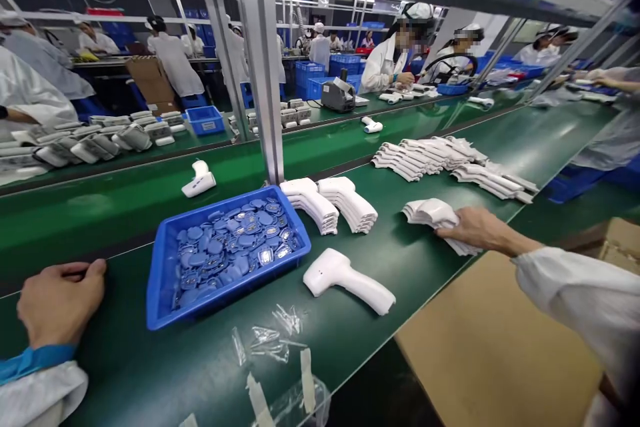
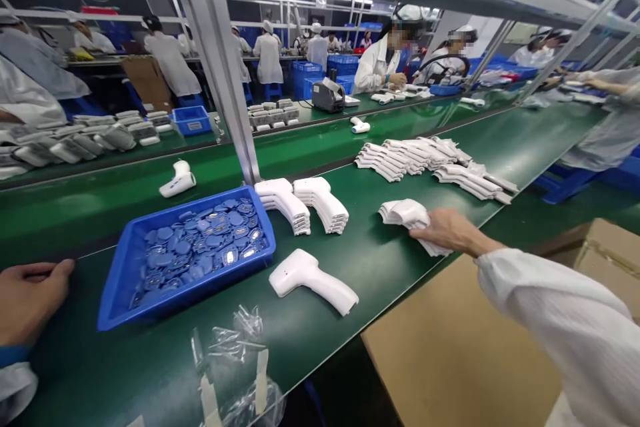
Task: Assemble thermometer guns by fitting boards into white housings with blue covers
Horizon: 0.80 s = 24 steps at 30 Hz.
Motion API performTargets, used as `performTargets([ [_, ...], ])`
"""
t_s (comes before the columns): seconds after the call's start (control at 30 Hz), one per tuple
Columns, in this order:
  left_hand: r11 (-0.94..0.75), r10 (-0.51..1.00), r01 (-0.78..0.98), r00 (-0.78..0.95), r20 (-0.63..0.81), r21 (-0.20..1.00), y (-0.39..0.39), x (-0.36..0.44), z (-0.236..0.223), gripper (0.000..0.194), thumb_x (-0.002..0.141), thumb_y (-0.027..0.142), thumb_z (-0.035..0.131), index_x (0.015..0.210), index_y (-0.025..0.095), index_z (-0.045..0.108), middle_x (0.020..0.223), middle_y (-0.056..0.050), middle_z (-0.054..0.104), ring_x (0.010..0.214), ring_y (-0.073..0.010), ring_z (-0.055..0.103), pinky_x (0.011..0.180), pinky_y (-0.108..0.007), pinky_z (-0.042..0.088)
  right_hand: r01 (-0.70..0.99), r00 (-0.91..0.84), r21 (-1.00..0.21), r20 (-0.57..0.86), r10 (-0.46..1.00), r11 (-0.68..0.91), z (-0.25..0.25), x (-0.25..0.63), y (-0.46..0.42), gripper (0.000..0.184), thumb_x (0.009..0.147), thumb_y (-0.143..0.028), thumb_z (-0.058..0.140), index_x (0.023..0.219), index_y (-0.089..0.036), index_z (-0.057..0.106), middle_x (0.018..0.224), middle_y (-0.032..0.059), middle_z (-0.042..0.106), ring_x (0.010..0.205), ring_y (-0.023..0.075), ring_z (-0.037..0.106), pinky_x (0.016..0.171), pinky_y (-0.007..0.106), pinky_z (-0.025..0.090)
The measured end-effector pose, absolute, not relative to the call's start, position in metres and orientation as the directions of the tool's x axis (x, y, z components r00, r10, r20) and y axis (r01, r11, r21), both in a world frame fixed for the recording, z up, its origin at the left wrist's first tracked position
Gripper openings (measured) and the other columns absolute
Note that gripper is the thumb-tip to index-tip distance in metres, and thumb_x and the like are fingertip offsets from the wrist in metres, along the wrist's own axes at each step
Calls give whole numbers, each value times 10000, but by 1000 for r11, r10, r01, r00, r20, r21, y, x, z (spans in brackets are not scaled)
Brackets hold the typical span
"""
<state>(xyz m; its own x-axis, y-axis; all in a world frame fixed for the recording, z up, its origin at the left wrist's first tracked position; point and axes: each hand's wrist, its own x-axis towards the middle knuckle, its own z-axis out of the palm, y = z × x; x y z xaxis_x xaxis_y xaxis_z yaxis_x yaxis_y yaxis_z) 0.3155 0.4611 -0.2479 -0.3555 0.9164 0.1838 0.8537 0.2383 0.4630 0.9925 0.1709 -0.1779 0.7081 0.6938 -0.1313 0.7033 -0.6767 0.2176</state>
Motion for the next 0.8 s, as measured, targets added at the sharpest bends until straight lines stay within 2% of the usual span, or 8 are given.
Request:
performTargets([
  [0.17, 251, 917, 830, -368, 152, 499, 458, 323, -244, 540, 802, 521, 531, 1102, 110, 714, 1041, -165, 715, 1166, -426, 621, 1031, -554, 501, 747, 650, 193, -12, 759, -637, -158, 919, 162, 344, 831, -406, 704, 614, -227, 506, 672, 102, 657, 645, 251, 616, 596, 349, 384],
  [0.27, 215, 919, 825, -352, 178, 522, 456, 321, -247, 526, 798, 503, 562, 1119, 114, 713, 1066, -173, 710, 1163, -417, 616, 1031, -551, 492, 817, 554, 166, 38, 831, -552, -134, 864, 164, 331, 825, -389, 661, 608, -233, 465, 648, 87, 649, 613, 245, 605, 573, 347, 349],
  [0.4, 198, 916, 810, -353, 189, 552, 457, 316, -253, 542, 778, 514, 599, 1115, 106, 715, 1105, -192, 691, 1153, -407, 606, 1022, -526, 485, 929, 358, 111, -21, 933, -354, -131, 784, 179, 251, 777, -391, 683, 670, -229, 524, 749, 73, 697, 653, 224, 631, 574, 320, 344],
  [0.47, 201, 913, 795, -364, 185, 572, 456, 316, -253, 538, 777, 507, 604, 1115, 104, 718, 1110, -188, 691, 1153, -407, 607, 1023, -520, 486, 951, 302, 94, -71, 951, -296, -141, 755, 186, 233, 795, -400, 672, 703, -219, 558, 808, 90, 717, 699, 235, 659, 582, 310, 346],
  [0.63, 190, 911, 767, -371, 181, 613, 452, 318, -250, 468, 789, 468, 608, 1073, 115, 726, 1057, -165, 708, 1134, -409, 625, 1016, -538, 498, 942, 334, 61, -87, 939, -329, -154, 732, 190, 353, 867, -523, 641, 950, -181, 619, 928, 111, 738, 784, 246, 689, 595, 294, 357],
  [0.8, 195, 916, 769, -364, 166, 609, 452, 318, -250, 485, 804, 487, 611, 1095, 115, 722, 1123, -195, 681, 1150, -419, 610, 1022, -559, 486, 923, 386, 47, -104, 917, -383, -152, 734, 187, 371, 947, -549, 534, 864, -195, 607, 846, 118, 727, 741, 256, 685, 580, 301, 328],
])
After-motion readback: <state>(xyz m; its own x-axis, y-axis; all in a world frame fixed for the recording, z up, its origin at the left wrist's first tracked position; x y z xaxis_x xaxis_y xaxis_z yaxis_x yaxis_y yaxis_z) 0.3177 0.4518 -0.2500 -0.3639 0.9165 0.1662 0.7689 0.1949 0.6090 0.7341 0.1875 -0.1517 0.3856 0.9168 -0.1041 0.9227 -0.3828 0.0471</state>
